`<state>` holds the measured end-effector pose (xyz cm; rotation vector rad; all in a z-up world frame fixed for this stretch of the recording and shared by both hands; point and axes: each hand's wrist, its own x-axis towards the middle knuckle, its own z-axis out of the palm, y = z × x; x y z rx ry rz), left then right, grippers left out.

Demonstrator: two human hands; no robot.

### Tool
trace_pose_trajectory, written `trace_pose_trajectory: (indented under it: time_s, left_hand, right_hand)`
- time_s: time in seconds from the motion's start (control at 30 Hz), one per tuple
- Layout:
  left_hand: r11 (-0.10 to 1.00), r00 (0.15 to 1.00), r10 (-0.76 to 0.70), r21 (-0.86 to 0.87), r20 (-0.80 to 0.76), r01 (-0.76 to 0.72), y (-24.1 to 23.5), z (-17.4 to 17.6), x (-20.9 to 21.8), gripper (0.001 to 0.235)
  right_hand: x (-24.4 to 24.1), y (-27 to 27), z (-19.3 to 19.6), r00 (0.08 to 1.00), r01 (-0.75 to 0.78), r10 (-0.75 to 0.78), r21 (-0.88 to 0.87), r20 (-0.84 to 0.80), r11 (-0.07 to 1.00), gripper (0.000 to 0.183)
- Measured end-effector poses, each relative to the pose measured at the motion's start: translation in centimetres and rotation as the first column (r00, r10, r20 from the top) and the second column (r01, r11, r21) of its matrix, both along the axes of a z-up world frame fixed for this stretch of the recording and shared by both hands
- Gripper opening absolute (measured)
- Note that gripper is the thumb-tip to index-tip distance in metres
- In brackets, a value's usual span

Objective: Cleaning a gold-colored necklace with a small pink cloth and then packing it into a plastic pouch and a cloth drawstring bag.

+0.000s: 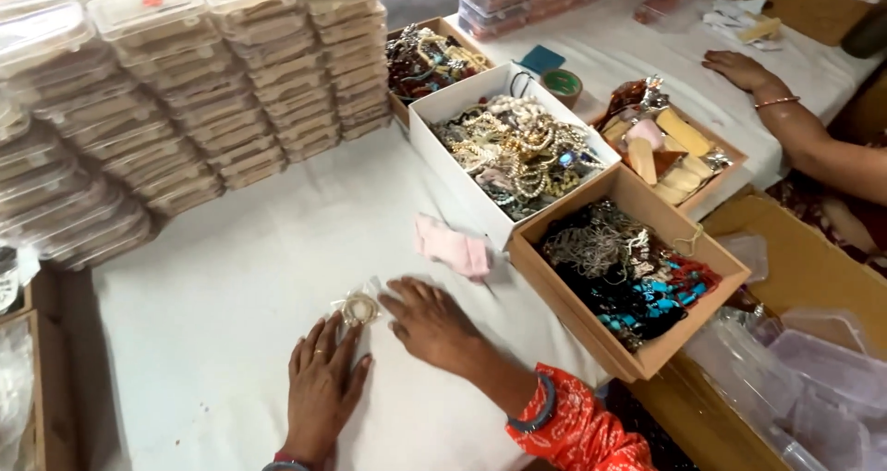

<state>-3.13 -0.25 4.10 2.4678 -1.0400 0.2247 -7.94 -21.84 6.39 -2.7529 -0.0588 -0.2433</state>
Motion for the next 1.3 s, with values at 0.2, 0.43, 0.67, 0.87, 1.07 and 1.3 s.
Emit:
trace_pose_trajectory:
  time_s: [0.2, 0.43, 0.67, 0.87, 1.07, 1.3]
  left_hand:
    - [1.000, 1.000, 0.014, -0.010, -0.008, -0.014, 0.0, -0.4, 0.3, 0.060]
    - [0.999, 0.998, 0.047, -0.010, -0.035, -0.047, -0.1, -0.2, 0.1, 0.060]
    - [0.999, 0.995, 0.037, 0.025, -0.091, -0.034, 0.1, 0.2, 0.2, 0.060]
    - [0.999, 0.994, 0.030, 0.027, -0.107, -0.027, 0.0, 0.0, 0.1, 0.060]
    - [1.000, 0.996, 0.018, 0.000, -0.091, -0.018, 0.2, 0.1, 0.0, 0.060]
    - [1.000, 0.993, 0.020, -0.004, -0.113, -0.021, 0.2, 0.5, 0.1, 0.060]
  right_hand:
    - [-4.5, 0.1, 0.6, 0.998, -0.068, 0.067, -0.099, -0.021, 0.993, 0.046]
    - [-8.8, -1.9, 1.3, 0.984, -0.164, 0.161, -0.022, -0.082, 0.986, 0.041]
    - [-9.8, -8.4, -2.8, 0.936, 0.121, -0.015, 0.285, -0.350, 0.951, 0.027]
    - [-4.5, -6.7, 6.3, 0.987, 0.152, -0.158, 0.124, 0.041, 0.981, 0.047]
    - [0.7, -7.4, 4.6, 0.985, 0.172, -0.166, -0.225, 0.045, 0.959, 0.052]
    - [2.3, -10.2, -2.2, 0.974, 0.174, -0.201, -0.228, -0.101, 0.958, 0.067]
